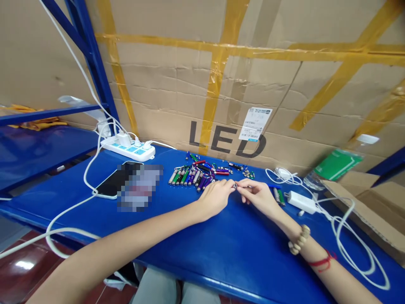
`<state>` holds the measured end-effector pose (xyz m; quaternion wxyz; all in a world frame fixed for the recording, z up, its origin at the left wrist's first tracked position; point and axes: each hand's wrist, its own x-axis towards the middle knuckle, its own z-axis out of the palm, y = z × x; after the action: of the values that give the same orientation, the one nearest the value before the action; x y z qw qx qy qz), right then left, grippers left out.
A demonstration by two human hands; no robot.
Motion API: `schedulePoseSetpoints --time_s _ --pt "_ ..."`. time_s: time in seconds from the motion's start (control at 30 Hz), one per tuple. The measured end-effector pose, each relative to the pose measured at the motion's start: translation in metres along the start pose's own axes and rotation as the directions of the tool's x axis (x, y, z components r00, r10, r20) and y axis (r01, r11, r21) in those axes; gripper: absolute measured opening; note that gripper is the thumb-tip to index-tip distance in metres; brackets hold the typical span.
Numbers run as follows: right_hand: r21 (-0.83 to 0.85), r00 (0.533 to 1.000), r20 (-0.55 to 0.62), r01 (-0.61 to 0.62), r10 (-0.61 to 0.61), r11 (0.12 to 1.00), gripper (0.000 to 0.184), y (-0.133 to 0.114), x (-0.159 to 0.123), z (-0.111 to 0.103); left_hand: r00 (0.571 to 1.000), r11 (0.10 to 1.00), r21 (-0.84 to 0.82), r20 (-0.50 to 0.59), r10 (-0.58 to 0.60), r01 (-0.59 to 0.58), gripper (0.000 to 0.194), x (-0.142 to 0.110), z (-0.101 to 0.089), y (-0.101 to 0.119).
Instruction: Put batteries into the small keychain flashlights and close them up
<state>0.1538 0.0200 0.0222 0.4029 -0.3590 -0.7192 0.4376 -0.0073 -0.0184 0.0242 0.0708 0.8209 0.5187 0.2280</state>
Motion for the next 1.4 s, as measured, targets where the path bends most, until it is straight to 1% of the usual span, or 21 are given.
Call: schedulePoseSetpoints --time_s 0.07,0.17,0.23,0.3,0.4,0.47,0.53,0.63,0.7,0.8,0.97,1.03,1.13,1.27,1.4 --pt "0.027 0.998 0.059 0.034 -0.036 0.999 0.030 -0.005 -0.001 0.001 1.000 0.997 -0.082 0.018 0.020 -0.018 0.020 -0.006 -0.004 -0.001" --pt "0.053 0.991 0.116 0.054 -0.060 0.997 0.024 -0.007 -0.005 -0.001 0.998 0.972 -0.232 0.013 0.054 -0.049 0.020 -0.014 -0.005 -0.002" --pt "0.076 0.988 0.139 0.056 -0.066 0.996 0.023 -0.007 -0.008 -0.003 0.993 0.946 -0.315 0.063 0.097 -0.072 0.018 -0.019 -0.004 -0.001" --pt "0.096 0.988 0.143 0.045 -0.058 0.994 0.024 -0.007 -0.012 -0.004 0.987 0.932 -0.358 0.128 0.098 -0.047 0.018 -0.023 -0.003 0.001" --pt "0.079 0.986 0.160 0.036 -0.048 0.996 0.026 -0.007 -0.017 -0.003 0.978 0.939 -0.344 0.198 0.062 0.010 0.020 -0.028 -0.003 0.001" --pt "0.053 0.981 0.184 0.051 -0.060 0.997 0.026 -0.007 -0.019 -0.003 0.973 0.943 -0.331 0.224 0.064 0.014 0.020 -0.029 -0.002 0.000" --pt "0.011 0.977 0.195 0.088 -0.089 0.996 0.028 -0.006 -0.020 -0.002 0.972 0.942 -0.335 0.213 0.099 -0.023 0.020 -0.031 -0.001 -0.001" --pt "-0.060 0.973 0.172 0.165 -0.152 0.985 0.029 -0.006 -0.023 -0.001 0.976 0.945 -0.321 0.180 0.119 -0.057 0.023 -0.032 0.001 0.000" --pt "-0.092 0.972 0.152 0.194 -0.179 0.977 0.030 -0.006 -0.024 0.000 0.978 0.950 -0.310 0.182 0.106 -0.045 0.023 -0.034 0.002 0.002" --pt "-0.110 0.975 0.144 0.187 -0.171 0.976 0.032 -0.009 -0.025 0.002 0.977 0.956 -0.291 0.196 0.088 -0.028 0.021 -0.036 0.003 0.005" --pt "-0.144 0.987 0.135 0.108 -0.089 0.984 0.036 -0.012 -0.027 0.006 0.978 0.979 -0.192 0.186 0.099 -0.062 0.022 -0.038 0.002 0.006" --pt "-0.157 0.991 0.129 0.052 -0.031 0.986 0.036 -0.012 -0.028 0.007 0.980 0.990 -0.126 0.177 0.088 -0.066 0.023 -0.039 0.001 0.007" --pt "-0.123 0.988 0.142 -0.045 0.063 0.991 0.037 -0.013 -0.030 0.009 0.984 0.996 -0.045 0.157 0.079 -0.073 0.025 -0.041 0.000 0.008" --pt "-0.041 0.976 0.148 -0.158 0.163 0.987 0.039 -0.016 -0.030 0.010 0.989 0.992 0.016 0.078 0.123 -0.124 0.024 -0.043 0.001 0.008" --pt "0.013 0.957 0.142 -0.257 0.253 0.966 0.040 -0.019 -0.028 0.011 0.979 0.979 0.046 -0.026 0.200 -0.199 0.025 -0.042 0.004 0.005"
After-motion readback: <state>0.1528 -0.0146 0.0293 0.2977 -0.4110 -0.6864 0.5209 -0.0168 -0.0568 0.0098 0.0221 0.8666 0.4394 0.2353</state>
